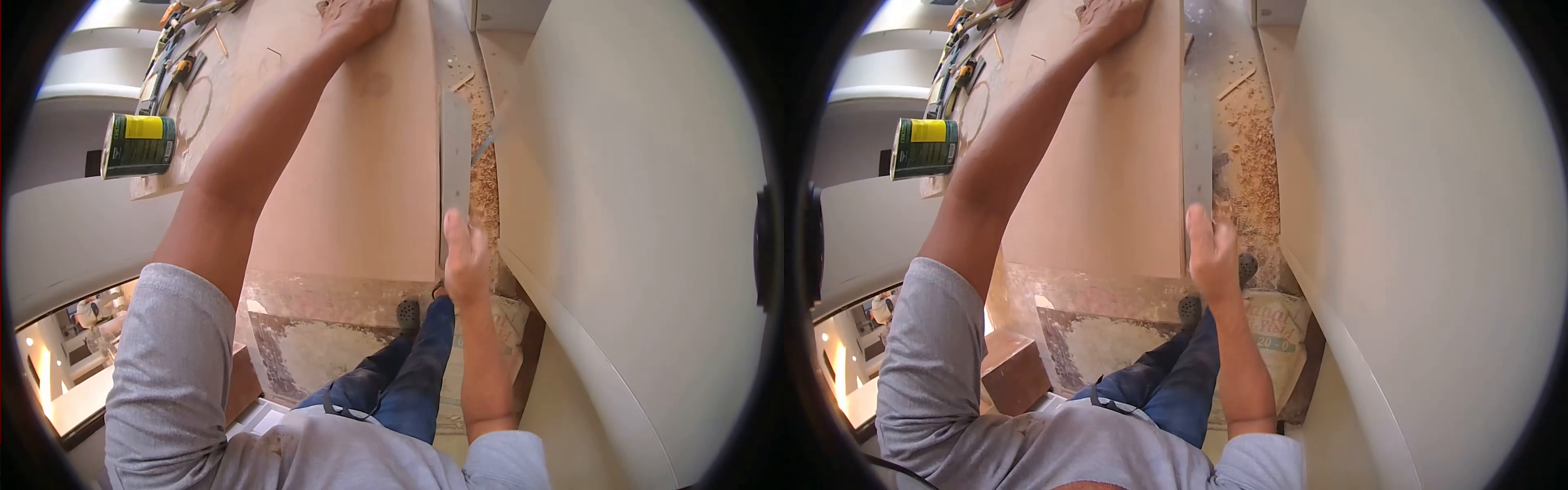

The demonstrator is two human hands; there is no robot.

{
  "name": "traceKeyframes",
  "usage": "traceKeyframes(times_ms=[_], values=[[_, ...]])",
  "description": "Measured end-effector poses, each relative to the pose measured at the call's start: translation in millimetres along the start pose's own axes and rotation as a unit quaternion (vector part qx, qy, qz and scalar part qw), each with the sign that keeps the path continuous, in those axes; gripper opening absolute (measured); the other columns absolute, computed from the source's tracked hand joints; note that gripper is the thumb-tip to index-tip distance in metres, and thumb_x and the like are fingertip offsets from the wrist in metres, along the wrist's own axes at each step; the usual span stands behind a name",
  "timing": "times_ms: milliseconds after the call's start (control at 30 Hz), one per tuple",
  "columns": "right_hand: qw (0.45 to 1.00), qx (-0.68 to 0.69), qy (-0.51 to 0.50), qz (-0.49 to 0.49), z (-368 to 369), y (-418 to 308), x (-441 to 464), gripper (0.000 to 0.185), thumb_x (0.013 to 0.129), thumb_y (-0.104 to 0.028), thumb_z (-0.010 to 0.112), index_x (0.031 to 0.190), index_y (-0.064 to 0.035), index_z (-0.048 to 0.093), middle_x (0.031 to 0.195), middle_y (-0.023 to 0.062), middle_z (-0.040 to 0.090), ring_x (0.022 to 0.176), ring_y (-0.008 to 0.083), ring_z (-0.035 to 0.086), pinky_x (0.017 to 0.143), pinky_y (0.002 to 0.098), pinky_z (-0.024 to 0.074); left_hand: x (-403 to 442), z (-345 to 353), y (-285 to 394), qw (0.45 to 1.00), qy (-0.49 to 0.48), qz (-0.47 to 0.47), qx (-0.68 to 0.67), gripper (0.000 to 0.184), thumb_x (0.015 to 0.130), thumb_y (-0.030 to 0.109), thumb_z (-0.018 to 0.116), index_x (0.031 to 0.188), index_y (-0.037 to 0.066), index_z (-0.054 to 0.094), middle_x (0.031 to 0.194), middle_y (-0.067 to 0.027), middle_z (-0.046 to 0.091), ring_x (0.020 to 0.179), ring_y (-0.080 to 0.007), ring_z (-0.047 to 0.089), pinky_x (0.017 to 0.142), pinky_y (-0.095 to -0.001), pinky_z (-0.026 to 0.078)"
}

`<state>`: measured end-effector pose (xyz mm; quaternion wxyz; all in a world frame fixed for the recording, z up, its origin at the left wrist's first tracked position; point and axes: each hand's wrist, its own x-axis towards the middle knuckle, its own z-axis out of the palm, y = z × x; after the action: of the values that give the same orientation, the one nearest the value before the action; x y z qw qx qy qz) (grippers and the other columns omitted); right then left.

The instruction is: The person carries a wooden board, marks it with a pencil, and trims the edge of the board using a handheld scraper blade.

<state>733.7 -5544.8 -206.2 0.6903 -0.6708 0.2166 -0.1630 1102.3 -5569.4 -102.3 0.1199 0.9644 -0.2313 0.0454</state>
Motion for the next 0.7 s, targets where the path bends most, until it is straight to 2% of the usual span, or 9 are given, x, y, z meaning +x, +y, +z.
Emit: traceKeyframes(times_ms=[33,167,267,300,400,500,567,667,700], values=[[0.992,-0.092,0.016,-0.084,-0.5,14.2,-24.8,0.026,0.109,-0.020,0.051,0.115,0.0029,0.063,0.092,0.0079,0.064,0.082,0.0180,0.059,0.066,0.0345,0.0482,-0.2,-0.1,1.2,1.000,0.003,0.001,0.000,0.063,0.102,0.055,0.040,0.151,0.017,0.049,0.157,-0.0373,0.034,0.147,-0.0520,0.032,0.120,-0.0583,0.026],[0.951,0.200,0.000,0.234,-10.4,-34.1,-102.0,0.030,0.108,-0.029,0.050,0.112,0.0001,0.057,0.071,0.0026,0.055,0.057,0.0085,0.051,0.050,0.0250,0.0420,-1.6,0.1,-1.2,1.000,0.014,0.012,0.022,0.061,0.102,0.055,0.041,0.149,0.017,0.051,0.155,-0.0365,0.036,0.146,-0.0509,0.034,0.119,-0.0585,0.028],[0.936,0.251,-0.036,0.243,-26.3,-34.1,-138.4,0.031,0.109,-0.031,0.047,0.113,-0.0014,0.056,0.072,0.0029,0.055,0.059,0.0083,0.052,0.051,0.0240,0.0416,-1.4,-6.6,4.6,1.000,0.014,0.008,0.014,0.062,0.102,0.055,0.041,0.150,0.016,0.050,0.155,-0.0361,0.036,0.146,-0.0497,0.034,0.119,-0.0583,0.028],[0.940,0.252,0.019,0.231,-24.0,-26.1,-140.3,0.035,0.109,-0.035,0.047,0.111,-0.0025,0.057,0.071,0.0042,0.057,0.056,0.0097,0.052,0.049,0.0243,0.0418,-4.7,-7.2,4.1,1.000,-0.006,0.006,0.005,0.063,0.102,0.055,0.041,0.151,0.015,0.049,0.156,-0.0360,0.035,0.147,-0.0490,0.034,0.120,-0.0581,0.028],[0.945,0.243,0.077,0.206,-31.6,-27.0,-48.3,0.039,0.108,-0.043,0.048,0.105,-0.0052,0.059,0.071,0.0041,0.057,0.054,0.0105,0.053,0.047,0.0237,0.0418,22.4,28.6,-22.1,0.998,0.066,0.021,0.000,0.069,0.099,0.060,0.042,0.155,0.020,0.047,0.157,-0.0320,0.036,0.147,-0.0466,0.033,0.121,-0.0542,0.021],[0.947,0.248,0.093,0.184,-12.7,-37.7,77.3,0.037,0.107,-0.043,0.052,0.091,-0.0095,0.055,0.071,0.0027,0.057,0.055,0.0095,0.053,0.047,0.0230,0.0419,24.2,18.3,-18.1,0.998,0.054,0.017,-0.001,0.069,0.099,0.059,0.041,0.156,0.020,0.046,0.159,-0.0322,0.033,0.148,-0.0467,0.032,0.123,-0.0541,0.019],[0.961,0.238,0.065,0.128,-0.5,-29.1,165.0,0.035,0.107,-0.042,0.053,0.092,-0.0107,0.055,0.070,0.0012,0.056,0.054,0.0088,0.052,0.046,0.0225,0.0402,23.0,19.7,-18.8,1.000,0.029,0.010,0.002,0.068,0.100,0.057,0.040,0.157,0.019,0.044,0.161,-0.0331,0.030,0.151,-0.0470,0.027,0.124,-0.0536,0.016],[0.956,0.252,0.016,0.152,20.6,-32.9,270.4,0.032,0.108,-0.037,0.051,0.103,-0.0052,0.057,0.077,0.0020,0.058,0.063,0.0108,0.055,0.055,0.0264,0.0462,25.8,22.9,-20.1,0.999,0.038,0.010,0.006,0.067,0.101,0.057,0.043,0.157,0.021,0.044,0.161,-0.0330,0.031,0.152,-0.0475,0.024,0.124,-0.0556,0.014],[0.974,0.219,0.028,0.060,31.0,-27.3,301.6,0.035,0.108,-0.036,0.052,0.107,-0.0023,0.059,0.081,0.0040,0.061,0.071,0.0139,0.058,0.063,0.0290,0.0487,25.9,23.5,-21.0,0.999,0.035,0.008,0.005,0.067,0.101,0.057,0.043,0.157,0.021,0.044,0.161,-0.0330,0.031,0.152,-0.0475,0.024,0.124,-0.0556,0.014]])
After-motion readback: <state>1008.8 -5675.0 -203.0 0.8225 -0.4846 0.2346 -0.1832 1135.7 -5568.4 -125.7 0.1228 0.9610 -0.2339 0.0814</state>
